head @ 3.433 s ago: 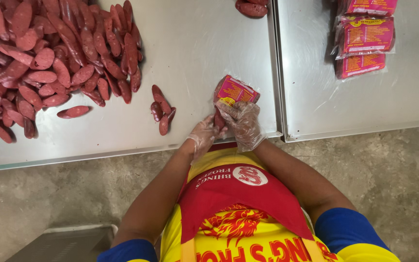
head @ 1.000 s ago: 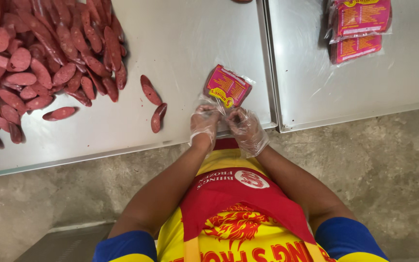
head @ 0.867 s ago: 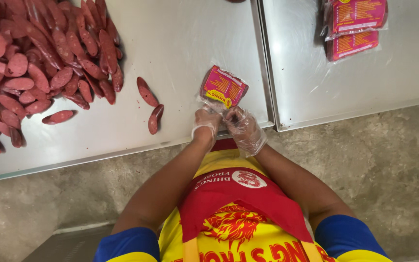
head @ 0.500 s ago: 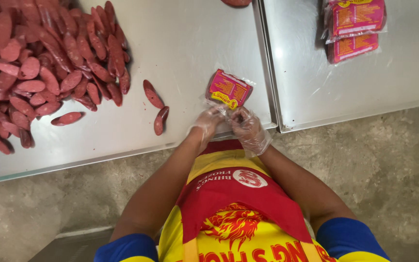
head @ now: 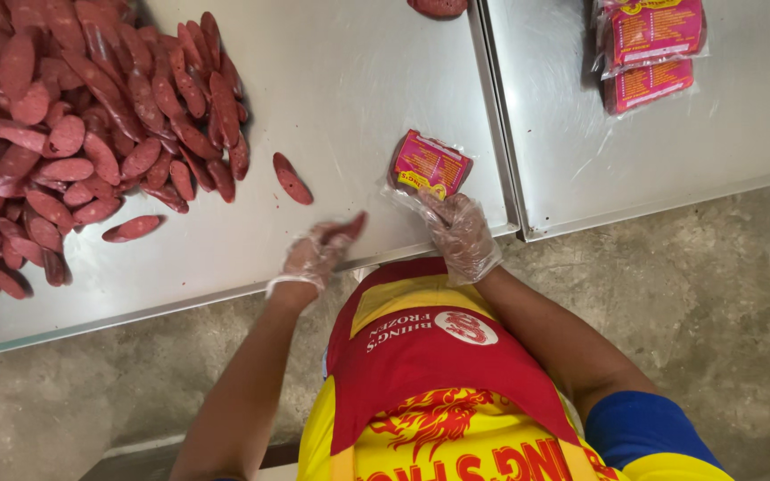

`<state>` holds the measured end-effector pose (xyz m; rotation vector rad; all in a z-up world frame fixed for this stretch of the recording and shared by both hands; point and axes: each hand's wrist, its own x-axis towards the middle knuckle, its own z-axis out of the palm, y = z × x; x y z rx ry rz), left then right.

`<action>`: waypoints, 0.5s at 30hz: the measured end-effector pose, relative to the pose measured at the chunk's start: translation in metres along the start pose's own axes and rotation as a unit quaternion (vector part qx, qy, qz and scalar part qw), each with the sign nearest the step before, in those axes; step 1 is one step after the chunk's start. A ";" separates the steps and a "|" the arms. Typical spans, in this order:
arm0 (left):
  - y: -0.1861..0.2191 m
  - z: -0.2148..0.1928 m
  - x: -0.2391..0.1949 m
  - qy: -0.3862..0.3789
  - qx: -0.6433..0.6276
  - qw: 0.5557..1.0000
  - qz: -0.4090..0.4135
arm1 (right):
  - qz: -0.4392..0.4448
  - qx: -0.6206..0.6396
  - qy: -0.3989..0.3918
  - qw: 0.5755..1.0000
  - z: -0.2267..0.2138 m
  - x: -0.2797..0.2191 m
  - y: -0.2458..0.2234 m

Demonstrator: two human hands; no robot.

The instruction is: The person places individual processed sausages into plastic packaging bags by hand, سپس seals the bags and stacks them on the table.

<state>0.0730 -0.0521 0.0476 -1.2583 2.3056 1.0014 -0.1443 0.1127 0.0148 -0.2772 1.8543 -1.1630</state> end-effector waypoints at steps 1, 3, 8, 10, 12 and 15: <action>0.009 0.005 0.003 -0.037 -0.070 0.997 -0.025 | 0.000 0.001 0.000 1.000 0.001 0.004 0.006; 0.033 0.016 0.008 -0.105 -0.260 0.955 -0.097 | -0.149 0.059 -0.031 0.987 0.001 0.011 0.017; 0.083 0.042 0.026 -0.139 -0.535 0.825 -0.113 | -0.400 -0.145 -0.010 0.905 -0.016 0.010 0.013; 0.095 0.052 0.044 -0.153 -0.614 0.753 -0.180 | -0.565 -0.287 0.036 0.773 -0.019 0.005 0.005; 0.100 0.065 0.056 -0.142 -0.639 0.741 -0.149 | -0.287 -0.055 -0.073 0.954 -0.017 -0.005 -0.003; 0.109 0.085 0.073 -0.101 -0.676 0.716 -0.138 | -0.278 0.018 -0.110 0.954 -0.018 -0.010 -0.016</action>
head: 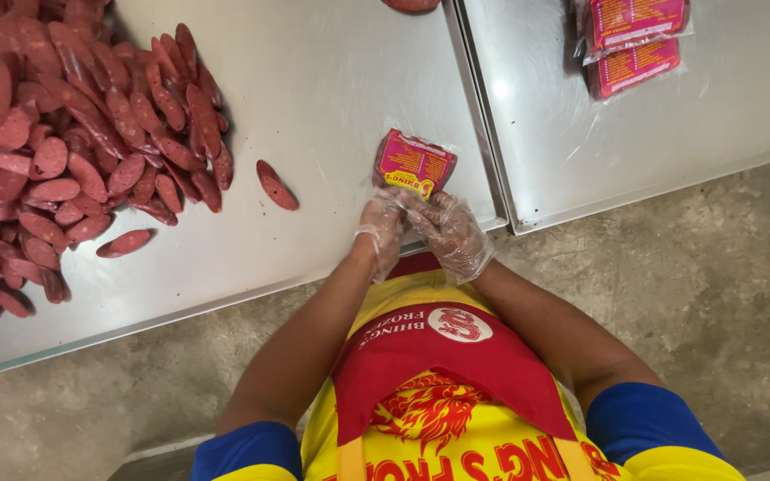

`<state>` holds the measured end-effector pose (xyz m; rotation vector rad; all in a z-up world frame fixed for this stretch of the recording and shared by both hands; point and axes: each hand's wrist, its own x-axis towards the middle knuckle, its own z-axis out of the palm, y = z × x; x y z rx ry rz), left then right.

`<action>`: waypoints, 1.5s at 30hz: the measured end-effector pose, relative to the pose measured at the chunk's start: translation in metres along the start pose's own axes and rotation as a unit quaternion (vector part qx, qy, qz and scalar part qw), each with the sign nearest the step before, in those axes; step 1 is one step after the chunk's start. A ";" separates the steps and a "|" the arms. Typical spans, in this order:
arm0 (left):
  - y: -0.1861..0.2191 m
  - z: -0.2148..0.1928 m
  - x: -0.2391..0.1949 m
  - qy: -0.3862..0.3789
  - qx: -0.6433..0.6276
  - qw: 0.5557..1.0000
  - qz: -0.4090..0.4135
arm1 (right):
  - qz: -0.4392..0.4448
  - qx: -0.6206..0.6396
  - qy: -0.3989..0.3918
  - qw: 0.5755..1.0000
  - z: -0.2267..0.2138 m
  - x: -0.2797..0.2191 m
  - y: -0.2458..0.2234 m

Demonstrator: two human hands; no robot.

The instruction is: The person places individual processed sausages into plastic packaging bags by hand, سپس seals the bags and stacks them on the table.

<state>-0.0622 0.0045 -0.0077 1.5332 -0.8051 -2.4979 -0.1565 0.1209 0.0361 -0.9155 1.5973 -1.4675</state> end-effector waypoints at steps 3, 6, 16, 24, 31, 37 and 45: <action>-0.011 0.006 0.008 0.042 -0.027 0.999 0.007 | 0.041 -0.070 0.002 0.997 -0.001 0.000 -0.006; -0.019 0.002 0.021 0.045 -0.027 0.998 0.037 | 0.065 0.046 -0.014 0.997 -0.003 0.001 -0.003; 0.049 -0.059 -0.030 0.118 0.531 0.830 0.122 | -0.363 -0.348 -0.001 0.864 -0.007 0.006 0.017; 0.122 -0.102 -0.059 0.313 0.676 0.644 0.174 | -0.210 -0.576 0.020 0.790 0.004 0.012 0.020; 0.074 -0.107 -0.071 0.120 0.456 0.882 0.023 | 0.056 -0.185 0.031 0.981 0.006 0.017 0.013; 0.014 -0.064 -0.060 -0.061 0.158 0.985 -0.021 | -0.181 -0.248 0.031 0.951 0.003 0.018 0.016; 0.017 -0.007 0.001 0.080 0.091 0.992 -0.031 | -0.041 -0.094 0.011 0.995 0.004 0.017 0.014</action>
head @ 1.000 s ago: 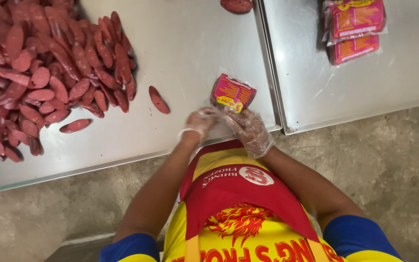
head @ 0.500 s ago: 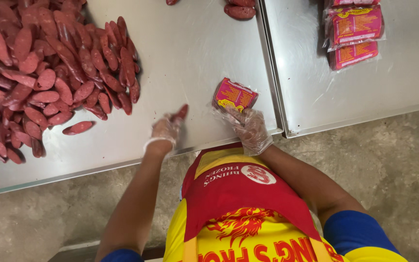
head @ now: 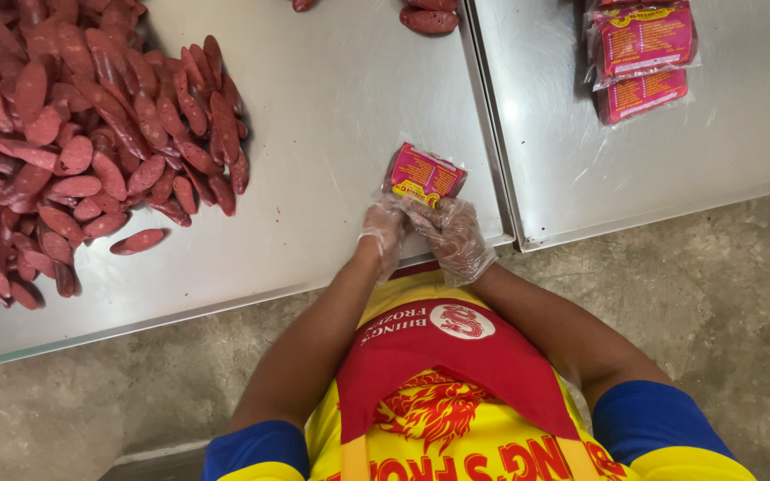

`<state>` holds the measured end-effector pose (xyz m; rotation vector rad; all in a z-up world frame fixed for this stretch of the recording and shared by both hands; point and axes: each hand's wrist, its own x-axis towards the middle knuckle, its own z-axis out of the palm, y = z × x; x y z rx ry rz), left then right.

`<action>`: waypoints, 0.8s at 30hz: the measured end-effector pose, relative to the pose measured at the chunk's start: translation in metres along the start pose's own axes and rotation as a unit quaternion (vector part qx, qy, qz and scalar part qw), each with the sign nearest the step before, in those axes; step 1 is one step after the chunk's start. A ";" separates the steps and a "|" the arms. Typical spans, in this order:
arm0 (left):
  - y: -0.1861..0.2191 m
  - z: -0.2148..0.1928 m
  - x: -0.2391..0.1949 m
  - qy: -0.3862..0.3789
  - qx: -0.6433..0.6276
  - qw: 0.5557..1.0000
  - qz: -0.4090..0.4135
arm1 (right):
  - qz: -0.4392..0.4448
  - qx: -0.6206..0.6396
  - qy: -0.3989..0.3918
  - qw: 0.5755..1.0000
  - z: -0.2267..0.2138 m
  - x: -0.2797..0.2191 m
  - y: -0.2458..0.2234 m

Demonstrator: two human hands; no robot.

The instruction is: The person places individual processed sausages into plastic packaging bags by hand, سپس seals the bags and stacks them on the table.

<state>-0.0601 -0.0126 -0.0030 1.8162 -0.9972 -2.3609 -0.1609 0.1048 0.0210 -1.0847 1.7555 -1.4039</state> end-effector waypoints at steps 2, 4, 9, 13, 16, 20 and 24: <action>-0.012 0.002 0.014 -0.009 -0.001 0.997 0.072 | -0.040 -0.079 0.003 0.996 -0.003 -0.001 0.001; -0.015 -0.003 0.022 -0.016 -0.001 0.989 0.146 | -0.080 -0.156 0.006 0.985 -0.002 0.000 0.003; 0.001 -0.023 0.002 0.195 0.469 0.813 0.284 | -0.090 -0.266 -0.003 0.960 0.003 -0.004 0.012; 0.011 -0.027 0.003 0.197 0.401 0.828 0.338 | 0.050 -0.301 -0.038 0.952 0.001 -0.003 0.008; 0.009 -0.028 0.003 0.143 0.510 0.709 0.465 | 0.028 -0.287 0.019 0.957 0.005 -0.007 0.003; 0.006 -0.019 -0.016 0.101 0.506 0.724 0.458 | 0.010 -0.110 0.102 0.989 0.013 -0.007 0.007; 0.015 -0.023 -0.022 0.105 0.509 0.738 0.430 | -0.040 -0.179 0.114 0.976 0.013 -0.008 0.022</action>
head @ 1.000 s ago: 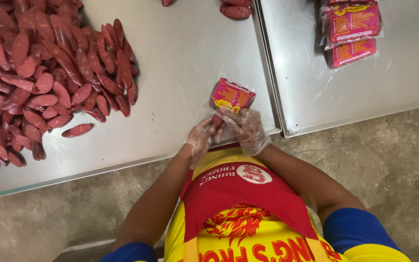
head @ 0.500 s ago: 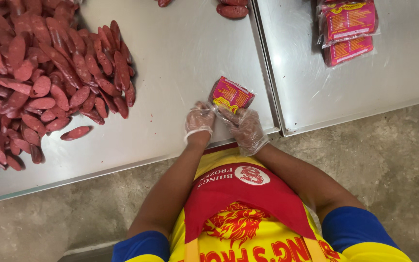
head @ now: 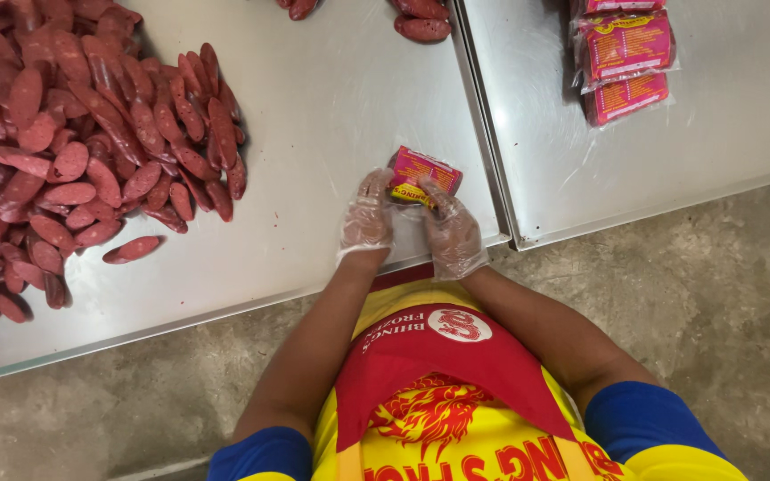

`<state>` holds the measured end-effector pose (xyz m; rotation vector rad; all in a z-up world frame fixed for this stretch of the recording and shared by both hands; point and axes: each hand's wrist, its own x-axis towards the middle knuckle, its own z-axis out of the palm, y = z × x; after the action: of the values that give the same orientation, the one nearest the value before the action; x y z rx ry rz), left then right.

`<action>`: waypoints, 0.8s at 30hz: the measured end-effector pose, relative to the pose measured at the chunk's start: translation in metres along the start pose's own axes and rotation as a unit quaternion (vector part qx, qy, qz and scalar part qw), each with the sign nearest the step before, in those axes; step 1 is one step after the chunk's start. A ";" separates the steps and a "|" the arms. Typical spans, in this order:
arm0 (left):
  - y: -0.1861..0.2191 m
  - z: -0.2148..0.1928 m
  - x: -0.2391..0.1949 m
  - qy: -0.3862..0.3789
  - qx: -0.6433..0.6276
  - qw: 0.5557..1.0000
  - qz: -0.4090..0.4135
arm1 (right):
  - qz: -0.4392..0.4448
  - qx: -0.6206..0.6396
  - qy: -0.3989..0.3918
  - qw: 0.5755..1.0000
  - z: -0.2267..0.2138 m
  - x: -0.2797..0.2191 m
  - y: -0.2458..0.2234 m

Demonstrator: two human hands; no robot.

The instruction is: The person places individual processed sausages into plastic packaging bags by hand, سپس seals the bags and stacks them on the table.

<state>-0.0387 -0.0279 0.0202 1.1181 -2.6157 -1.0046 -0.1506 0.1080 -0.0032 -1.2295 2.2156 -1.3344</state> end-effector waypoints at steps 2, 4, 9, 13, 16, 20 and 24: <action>-0.004 -0.002 -0.002 -0.038 0.002 0.999 -0.007 | 0.036 -0.046 -0.023 0.998 0.001 -0.003 0.001; -0.006 0.001 -0.007 -0.076 0.006 0.997 -0.016 | 0.071 -0.088 -0.049 0.992 -0.001 -0.007 0.000; -0.012 0.012 -0.026 0.022 0.011 0.992 0.127 | -0.043 -0.018 -0.009 0.999 -0.006 -0.012 -0.005; -0.014 0.003 -0.014 0.004 0.024 0.993 0.111 | 0.055 -0.094 -0.036 0.993 -0.005 0.000 -0.012; -0.005 -0.018 -0.011 0.089 0.012 0.974 0.210 | 0.063 -0.098 -0.040 0.992 -0.031 0.013 -0.035; 0.017 -0.048 -0.012 0.023 0.025 0.985 0.168 | 0.216 0.036 -0.087 0.972 -0.065 0.043 -0.071; 0.033 -0.070 0.001 -0.077 0.115 0.985 0.106 | 0.300 0.040 -0.185 0.935 -0.071 0.075 -0.075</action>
<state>-0.0342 -0.0490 0.0942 0.8056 -2.9594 -0.7910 -0.1991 0.0750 0.1103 -0.6191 1.9981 -0.8548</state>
